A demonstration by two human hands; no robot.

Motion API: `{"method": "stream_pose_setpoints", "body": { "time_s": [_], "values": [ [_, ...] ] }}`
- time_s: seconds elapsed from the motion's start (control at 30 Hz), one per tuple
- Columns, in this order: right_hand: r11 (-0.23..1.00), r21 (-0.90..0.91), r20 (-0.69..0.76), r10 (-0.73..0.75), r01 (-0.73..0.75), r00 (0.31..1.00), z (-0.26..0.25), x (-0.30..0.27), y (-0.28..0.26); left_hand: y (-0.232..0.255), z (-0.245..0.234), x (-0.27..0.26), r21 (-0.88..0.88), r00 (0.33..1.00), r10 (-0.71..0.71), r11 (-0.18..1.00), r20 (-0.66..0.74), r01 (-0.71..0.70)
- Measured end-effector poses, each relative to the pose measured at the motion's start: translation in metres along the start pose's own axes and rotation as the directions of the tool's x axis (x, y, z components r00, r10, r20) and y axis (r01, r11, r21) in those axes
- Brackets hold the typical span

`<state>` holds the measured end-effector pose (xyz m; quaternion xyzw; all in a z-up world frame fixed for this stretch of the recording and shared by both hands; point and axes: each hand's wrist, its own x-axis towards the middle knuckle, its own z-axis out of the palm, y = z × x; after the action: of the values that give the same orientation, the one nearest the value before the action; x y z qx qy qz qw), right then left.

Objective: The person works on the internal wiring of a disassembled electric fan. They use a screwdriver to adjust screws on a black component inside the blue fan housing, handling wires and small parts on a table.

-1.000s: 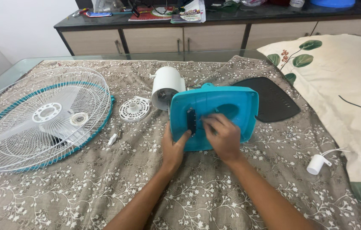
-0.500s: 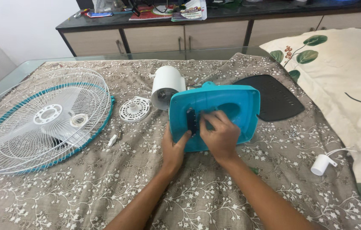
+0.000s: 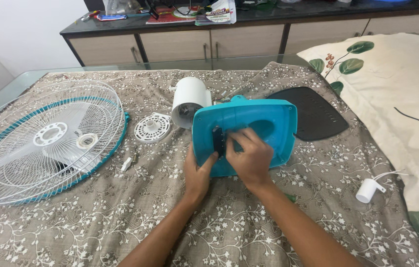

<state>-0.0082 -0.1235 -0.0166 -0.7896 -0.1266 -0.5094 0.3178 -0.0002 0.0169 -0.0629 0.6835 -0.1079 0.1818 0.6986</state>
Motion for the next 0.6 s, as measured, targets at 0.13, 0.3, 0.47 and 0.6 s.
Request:
{"method": "stream_pose_setpoints", "body": {
  "time_s": [0.13,0.3,0.47,0.6],
  "values": [
    [1.000,0.005,0.016,0.011,-0.011,1.000,-0.0003,-0.0002,-0.0003,-0.0022,-0.0004,-0.0002,-0.003,1.000,0.005,1.000,0.011,-0.005],
    [0.998,0.049,0.049,0.041,-0.043,0.998,-0.0007,0.0003,0.0002,-0.0070,-0.0003,0.0011,-0.016,0.998,-0.040,0.999,0.046,0.041],
    [0.998,0.055,0.009,0.021,-0.021,1.000,-0.0008,0.0003,-0.0011,-0.0067,-0.0007,0.0005,-0.053,0.999,-0.013,0.999,0.041,0.015],
    [0.999,0.045,0.019,0.027,-0.028,0.999,-0.0014,0.0009,-0.0006,-0.0042,-0.0007,-0.0001,-0.028,0.999,0.006,1.000,0.037,-0.005]
  ]
}}
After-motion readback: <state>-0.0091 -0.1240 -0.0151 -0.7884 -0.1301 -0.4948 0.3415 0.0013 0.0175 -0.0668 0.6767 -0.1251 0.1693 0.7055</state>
